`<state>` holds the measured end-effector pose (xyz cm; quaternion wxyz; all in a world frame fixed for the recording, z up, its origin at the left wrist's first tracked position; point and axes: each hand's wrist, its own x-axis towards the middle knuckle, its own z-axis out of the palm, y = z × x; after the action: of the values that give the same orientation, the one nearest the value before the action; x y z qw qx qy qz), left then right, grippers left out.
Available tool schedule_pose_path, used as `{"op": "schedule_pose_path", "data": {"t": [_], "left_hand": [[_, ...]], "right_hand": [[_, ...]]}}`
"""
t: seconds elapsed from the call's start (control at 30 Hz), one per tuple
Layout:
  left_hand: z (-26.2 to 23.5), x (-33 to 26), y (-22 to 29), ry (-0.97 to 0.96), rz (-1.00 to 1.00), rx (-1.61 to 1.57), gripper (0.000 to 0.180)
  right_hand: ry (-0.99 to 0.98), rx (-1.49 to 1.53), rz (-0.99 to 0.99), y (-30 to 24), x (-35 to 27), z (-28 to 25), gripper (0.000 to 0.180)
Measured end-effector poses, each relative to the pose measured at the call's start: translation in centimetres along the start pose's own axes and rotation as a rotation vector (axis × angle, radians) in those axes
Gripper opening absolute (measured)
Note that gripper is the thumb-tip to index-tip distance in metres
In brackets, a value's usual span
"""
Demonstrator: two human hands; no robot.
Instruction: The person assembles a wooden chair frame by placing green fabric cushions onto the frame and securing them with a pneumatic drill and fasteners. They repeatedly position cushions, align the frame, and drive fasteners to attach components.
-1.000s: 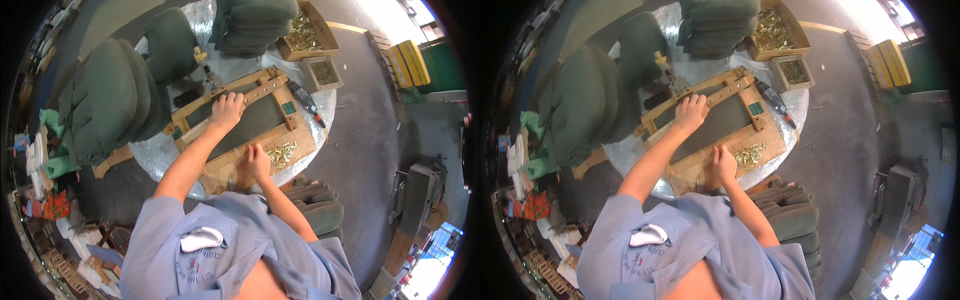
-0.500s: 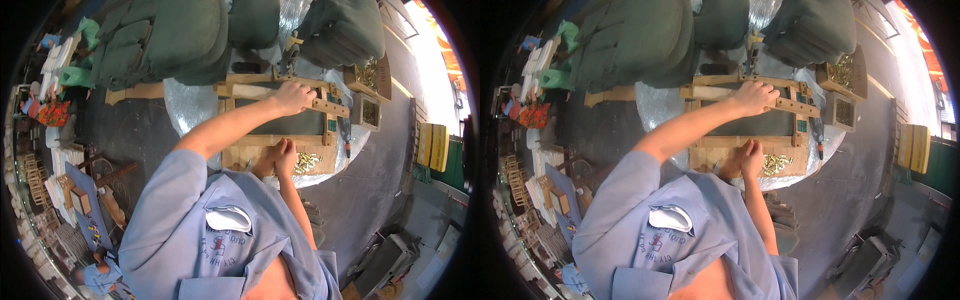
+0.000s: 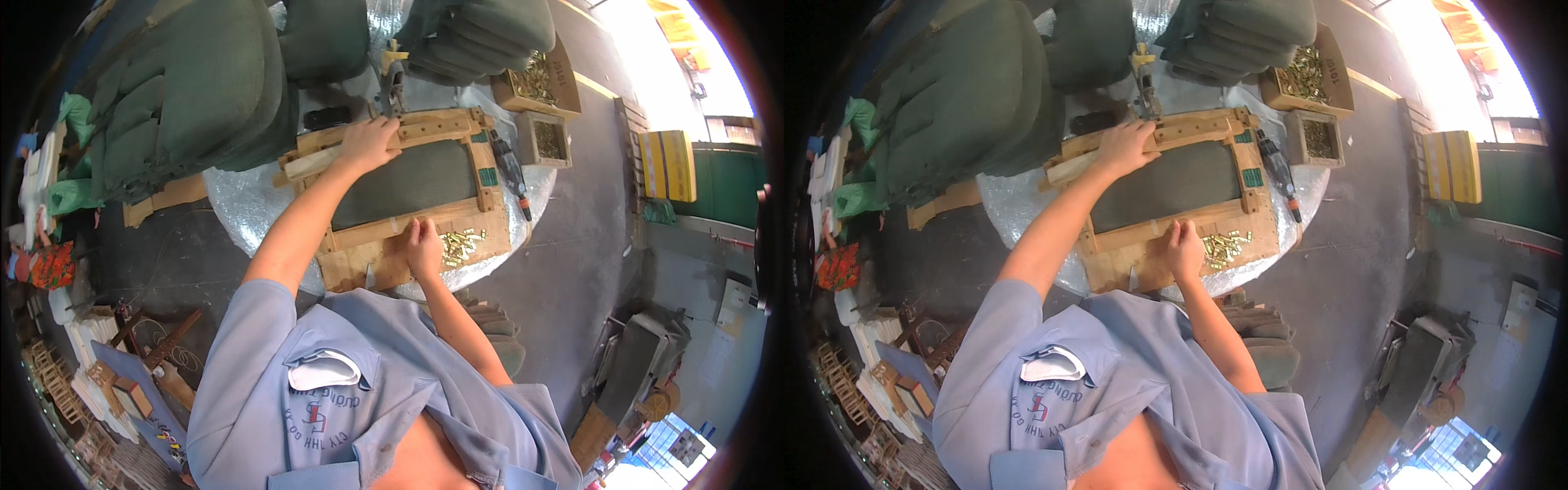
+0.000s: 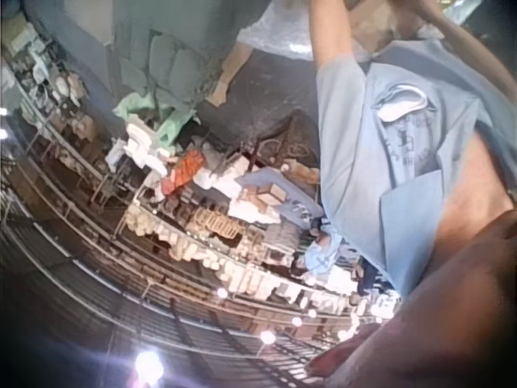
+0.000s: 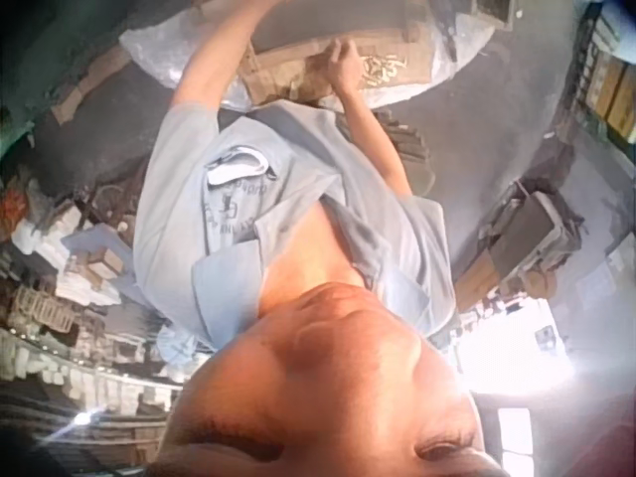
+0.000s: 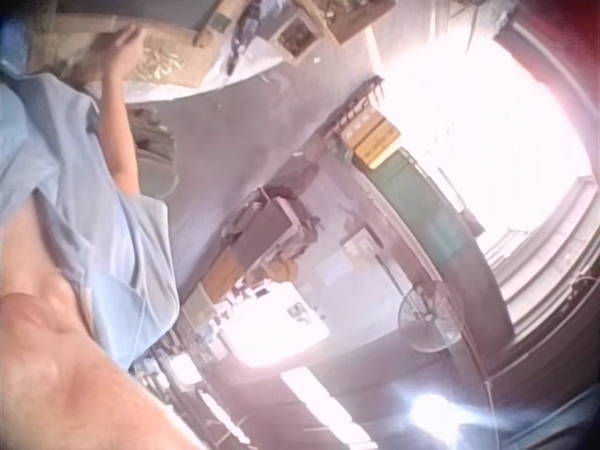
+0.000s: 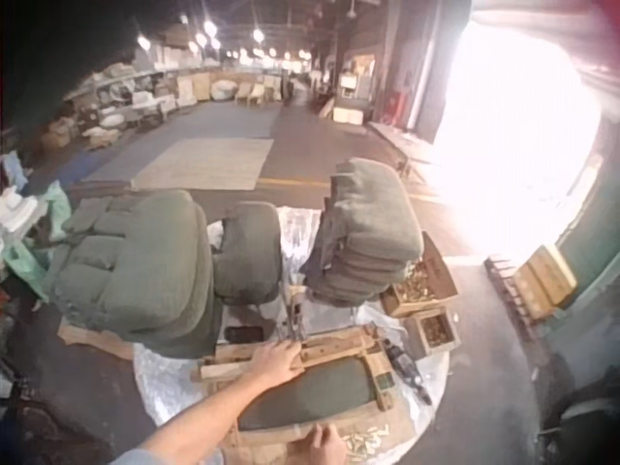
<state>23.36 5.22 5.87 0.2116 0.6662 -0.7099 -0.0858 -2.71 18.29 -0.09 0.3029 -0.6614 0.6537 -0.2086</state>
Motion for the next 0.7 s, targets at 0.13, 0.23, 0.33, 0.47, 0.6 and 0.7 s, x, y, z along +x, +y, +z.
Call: {"op": "schedule_pose_path", "data": {"t": [0.13, 0.23, 0.33, 0.47, 0.6, 0.7], "left_hand": [[-0.8, 0.6, 0.4, -0.054, -0.019, 0.008, 0.06], [-0.5, 0.3, 0.8, -0.001, 0.008, 0.02, 0.058], [-0.1, 0.9, 1.0, -0.008, 0.008, 0.032, 0.057], [0.0, 1.5, 0.9, -0.046, 0.005, 0.036, 0.055], [0.1, 1.1, 1.3, -0.015, 0.026, 0.01, 0.052], [0.4, 1.7, 1.8, -0.032, 0.02, 0.019, 0.051]], "right_hand": [[0.0, 0.009, 0.012, 0.1, 0.4, 0.2, 0.036], [0.012, -0.012, -0.006, 0.2, 0.2, 0.2, 0.036], [-0.024, 0.012, 0.028, 0.0, -0.1, 0.1, 0.037], [-0.034, 0.003, 0.038, -0.5, 0.2, 0.4, 0.036], [-0.031, -0.008, 0.024, 0.1, -0.2, 0.5, 0.035], [-0.034, 0.024, 0.021, 0.2, 0.0, 0.7, 0.035]]}}
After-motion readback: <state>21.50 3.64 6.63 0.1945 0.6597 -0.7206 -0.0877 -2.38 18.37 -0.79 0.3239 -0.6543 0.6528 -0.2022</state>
